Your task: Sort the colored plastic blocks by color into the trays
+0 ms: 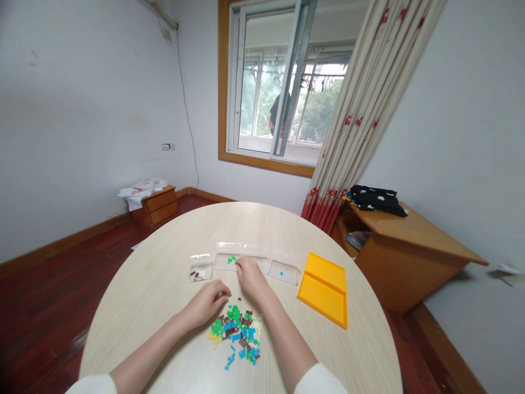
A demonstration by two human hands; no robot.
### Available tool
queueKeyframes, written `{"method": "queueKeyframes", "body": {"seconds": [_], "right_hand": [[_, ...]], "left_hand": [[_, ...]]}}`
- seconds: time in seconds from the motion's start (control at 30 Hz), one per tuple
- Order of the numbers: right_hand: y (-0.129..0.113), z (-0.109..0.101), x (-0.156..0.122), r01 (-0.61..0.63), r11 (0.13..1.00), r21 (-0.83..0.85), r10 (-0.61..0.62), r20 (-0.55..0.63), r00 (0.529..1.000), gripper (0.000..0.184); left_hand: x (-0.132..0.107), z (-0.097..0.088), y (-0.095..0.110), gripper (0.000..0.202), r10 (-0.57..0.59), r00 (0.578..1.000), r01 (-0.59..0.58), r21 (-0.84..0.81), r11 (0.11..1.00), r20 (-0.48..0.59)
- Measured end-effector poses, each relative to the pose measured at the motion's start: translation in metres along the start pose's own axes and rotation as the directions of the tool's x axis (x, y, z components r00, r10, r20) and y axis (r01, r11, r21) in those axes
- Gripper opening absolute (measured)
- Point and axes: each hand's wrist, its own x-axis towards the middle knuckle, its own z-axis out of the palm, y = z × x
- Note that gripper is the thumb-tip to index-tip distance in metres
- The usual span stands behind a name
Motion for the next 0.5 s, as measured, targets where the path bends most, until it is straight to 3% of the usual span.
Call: {"method": "queueKeyframes", "body": {"seconds": [0.1, 0.17, 0.23, 0.5], "right_hand": [[0.004, -0.01, -0.032, 0.009, 0.999, 0.044, -0.013, 0.084, 0.996, 0.019], [0.008, -0.012, -0.05, -0.001, 0.992, 0.13, -0.023, 0.185, 0.983, 0.018], [0.009, -0.011, -0.062, -0.023, 0.982, 0.188, -0.017, 0.209, 0.978, 0.02], [0.007, -0.004, -0.065, -0.044, 0.965, 0.259, 0.015, 0.114, 0.993, 0.015]], "left_hand": [[0.001, 0.0, -0.001, 0.017, 0.035, 0.998, -0.034, -0.019, 0.999, 0.046], [0.001, 0.001, -0.003, 0.017, 0.036, 0.998, -0.035, -0.032, 0.999, 0.043], [0.001, 0.001, -0.004, 0.017, 0.019, 0.999, -0.018, -0.05, 0.999, 0.026], [-0.005, -0.002, -0.001, 0.016, -0.023, 1.0, 0.025, -0.134, 0.991, 0.015]]}}
